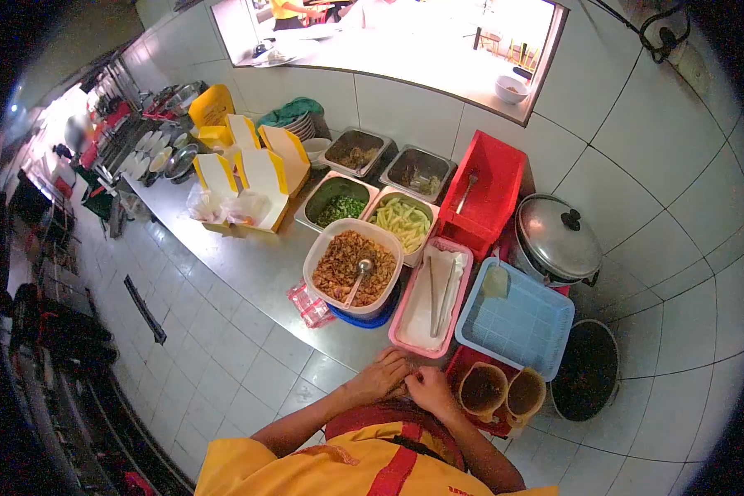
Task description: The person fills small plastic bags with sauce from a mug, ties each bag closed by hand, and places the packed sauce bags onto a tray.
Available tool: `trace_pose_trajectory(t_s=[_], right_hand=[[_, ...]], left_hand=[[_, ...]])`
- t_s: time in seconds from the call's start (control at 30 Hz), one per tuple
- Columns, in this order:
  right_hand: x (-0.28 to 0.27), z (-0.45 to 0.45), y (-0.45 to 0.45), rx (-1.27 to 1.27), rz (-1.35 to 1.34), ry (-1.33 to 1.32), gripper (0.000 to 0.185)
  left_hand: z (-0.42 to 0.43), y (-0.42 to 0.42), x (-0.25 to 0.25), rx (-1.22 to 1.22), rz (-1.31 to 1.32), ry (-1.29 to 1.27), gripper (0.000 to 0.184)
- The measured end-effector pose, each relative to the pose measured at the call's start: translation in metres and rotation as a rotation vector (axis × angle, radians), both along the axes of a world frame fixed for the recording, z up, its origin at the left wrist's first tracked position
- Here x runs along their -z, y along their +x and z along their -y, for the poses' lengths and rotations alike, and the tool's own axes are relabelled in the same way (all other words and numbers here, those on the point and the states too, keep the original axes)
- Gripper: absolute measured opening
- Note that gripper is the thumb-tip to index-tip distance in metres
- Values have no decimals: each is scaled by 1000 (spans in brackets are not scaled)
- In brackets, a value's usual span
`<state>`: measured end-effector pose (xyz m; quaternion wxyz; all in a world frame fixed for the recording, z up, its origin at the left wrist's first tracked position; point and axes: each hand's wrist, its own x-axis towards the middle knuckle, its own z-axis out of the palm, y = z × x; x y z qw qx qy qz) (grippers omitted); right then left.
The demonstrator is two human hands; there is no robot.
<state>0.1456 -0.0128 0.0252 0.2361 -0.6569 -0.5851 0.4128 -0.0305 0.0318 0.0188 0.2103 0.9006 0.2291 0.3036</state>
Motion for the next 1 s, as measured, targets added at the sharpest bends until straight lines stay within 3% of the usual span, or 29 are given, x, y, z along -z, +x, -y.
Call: trace_pose_trajectory(t_s=[0.1,0.27,0.47,0.6,0.7,0.77,0.87,1.0], right_hand=[[8,1,-2,40,-22,-2,27],[-7,-3,5,51,-110,-212,27],[8,2,7,120,-310,-293,25],[1,-1,7,119,-294,-331,25],[-11,-3,5,111,-239,-309,24],[15,1,10,41,-124,-104,23],[4,0,3,35,-6,104,22],[-19,0,-6,65,37,97,21]], left_hand=[[-1,0,6,42,-104,-8,31],[-5,-1,8,73,-70,33,31],[-6,0,13,120,-46,-4,32],[-5,4,10,90,-72,7,31],[-6,6,15,90,-115,15,32],[-5,7,17,79,-110,35,33],[-4,7,19,55,-95,44,35],[-3,7,20,24,-65,46,38]])
